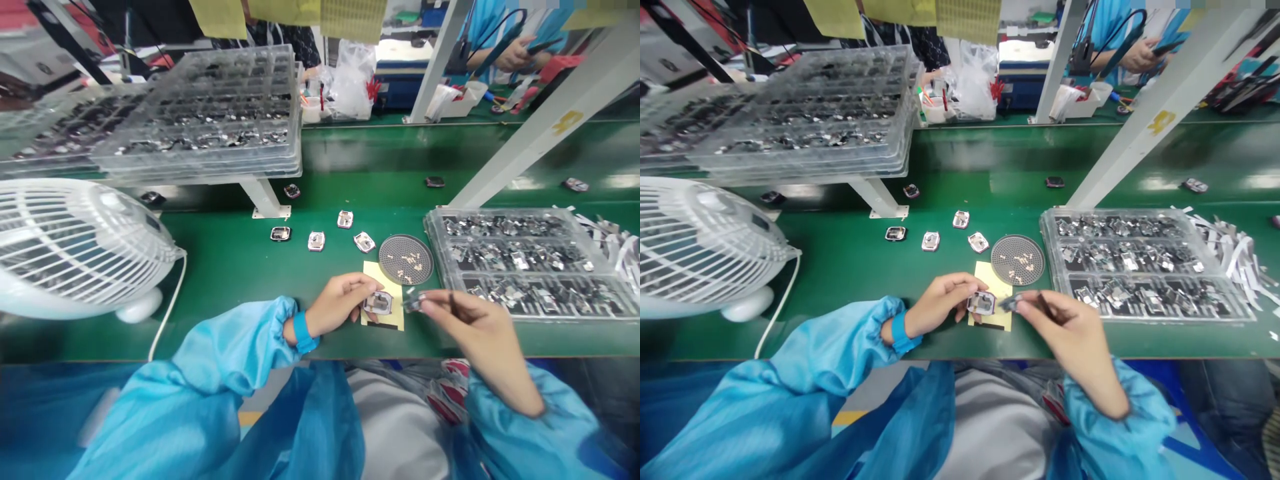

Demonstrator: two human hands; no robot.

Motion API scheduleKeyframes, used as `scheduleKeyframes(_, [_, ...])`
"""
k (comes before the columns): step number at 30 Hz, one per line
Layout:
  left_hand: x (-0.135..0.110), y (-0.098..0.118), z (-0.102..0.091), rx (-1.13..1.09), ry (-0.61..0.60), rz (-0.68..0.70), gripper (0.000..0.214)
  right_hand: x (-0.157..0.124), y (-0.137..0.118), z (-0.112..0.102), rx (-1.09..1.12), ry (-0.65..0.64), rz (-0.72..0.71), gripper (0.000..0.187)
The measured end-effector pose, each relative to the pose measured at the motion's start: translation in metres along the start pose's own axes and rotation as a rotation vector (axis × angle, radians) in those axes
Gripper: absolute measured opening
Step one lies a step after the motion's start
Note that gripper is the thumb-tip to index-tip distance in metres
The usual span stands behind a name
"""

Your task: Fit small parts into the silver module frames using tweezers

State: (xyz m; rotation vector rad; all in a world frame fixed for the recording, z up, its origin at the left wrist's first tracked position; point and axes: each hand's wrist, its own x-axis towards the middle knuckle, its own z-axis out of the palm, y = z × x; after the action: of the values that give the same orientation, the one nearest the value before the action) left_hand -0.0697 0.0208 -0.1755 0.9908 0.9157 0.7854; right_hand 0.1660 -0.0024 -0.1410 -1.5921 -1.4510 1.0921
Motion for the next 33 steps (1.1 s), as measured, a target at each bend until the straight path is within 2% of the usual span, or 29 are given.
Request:
scheduleKeyframes(3, [-0.002,0.003,-0.001,0.037,0.059,0.043,0.044,0.0,0.006,0.029,0.114,-0.14,0.054,0.032])
scheduleKeyframes(8, [-0.008,0.005,-0.001,0.06,0.076,0.081,0.04,0.001,0.014,0.054,0.179,-0.129,0.076,0.036])
scheduleKeyframes(14, [-0.009,-0.001,0.001,0.047,0.031,0.088,0.05,0.003,0.018,0.057,0.183,-0.092,0.072,0.037])
scheduleKeyframes(19, [-0.009,-0.003,0.004,0.15,0.042,0.105,0.056,0.004,0.024,0.056,0.194,-0.09,0.081,0.038])
scheduleKeyframes(28, [-0.01,-0.004,0.002,0.395,0.081,0.194,0.045,0.006,0.025,0.057,0.222,-0.102,0.099,0.037])
scheduleKeyframes(33, [-0.011,-0.002,-0.001,0.536,0.102,0.313,0.04,0.006,0.023,0.057,0.222,-0.113,0.098,0.037])
